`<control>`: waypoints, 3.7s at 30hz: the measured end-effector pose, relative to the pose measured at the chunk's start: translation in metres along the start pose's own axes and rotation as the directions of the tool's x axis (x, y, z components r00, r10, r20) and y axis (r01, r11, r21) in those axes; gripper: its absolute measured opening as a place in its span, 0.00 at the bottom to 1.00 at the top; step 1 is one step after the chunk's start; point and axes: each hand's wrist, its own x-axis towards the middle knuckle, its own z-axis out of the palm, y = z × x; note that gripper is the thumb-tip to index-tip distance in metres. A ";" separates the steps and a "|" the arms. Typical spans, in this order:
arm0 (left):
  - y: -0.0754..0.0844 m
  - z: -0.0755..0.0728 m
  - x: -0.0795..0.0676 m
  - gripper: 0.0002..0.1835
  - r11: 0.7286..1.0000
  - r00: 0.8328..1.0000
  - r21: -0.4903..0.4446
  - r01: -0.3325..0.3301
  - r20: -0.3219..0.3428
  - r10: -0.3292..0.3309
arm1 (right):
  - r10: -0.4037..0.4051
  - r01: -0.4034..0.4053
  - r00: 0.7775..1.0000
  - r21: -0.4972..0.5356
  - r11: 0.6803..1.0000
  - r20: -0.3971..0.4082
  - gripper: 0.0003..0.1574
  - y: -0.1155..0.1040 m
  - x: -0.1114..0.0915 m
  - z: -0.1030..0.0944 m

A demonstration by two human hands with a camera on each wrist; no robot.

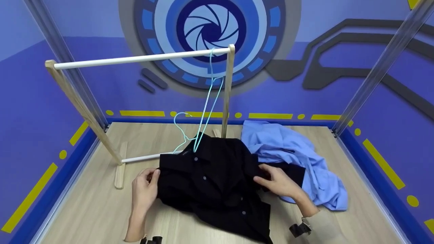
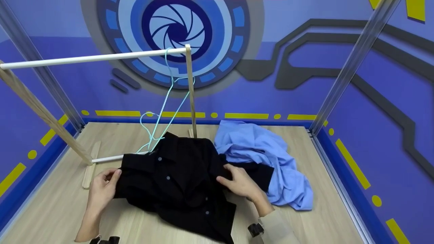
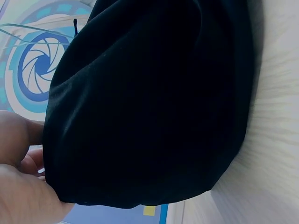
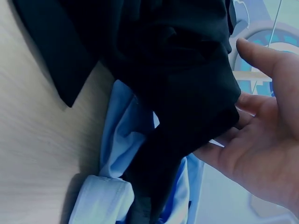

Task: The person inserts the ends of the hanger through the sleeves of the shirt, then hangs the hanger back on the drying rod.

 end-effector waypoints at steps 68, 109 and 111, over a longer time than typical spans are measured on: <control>0.002 -0.036 -0.007 0.13 0.975 0.970 -0.081 0.208 -0.111 -0.216 | 0.046 -0.041 0.999 0.308 0.951 -0.010 0.32 0.006 -0.002 0.005; 0.031 -0.039 -0.014 0.14 0.973 0.939 -0.211 0.099 -0.305 -0.162 | -0.074 0.086 0.991 -0.099 0.991 0.112 0.35 0.008 -0.016 0.029; 0.032 -0.039 -0.016 0.14 0.974 0.936 -0.207 0.091 -0.317 -0.155 | -0.092 0.106 0.986 -0.091 0.990 0.141 0.36 0.005 -0.017 0.031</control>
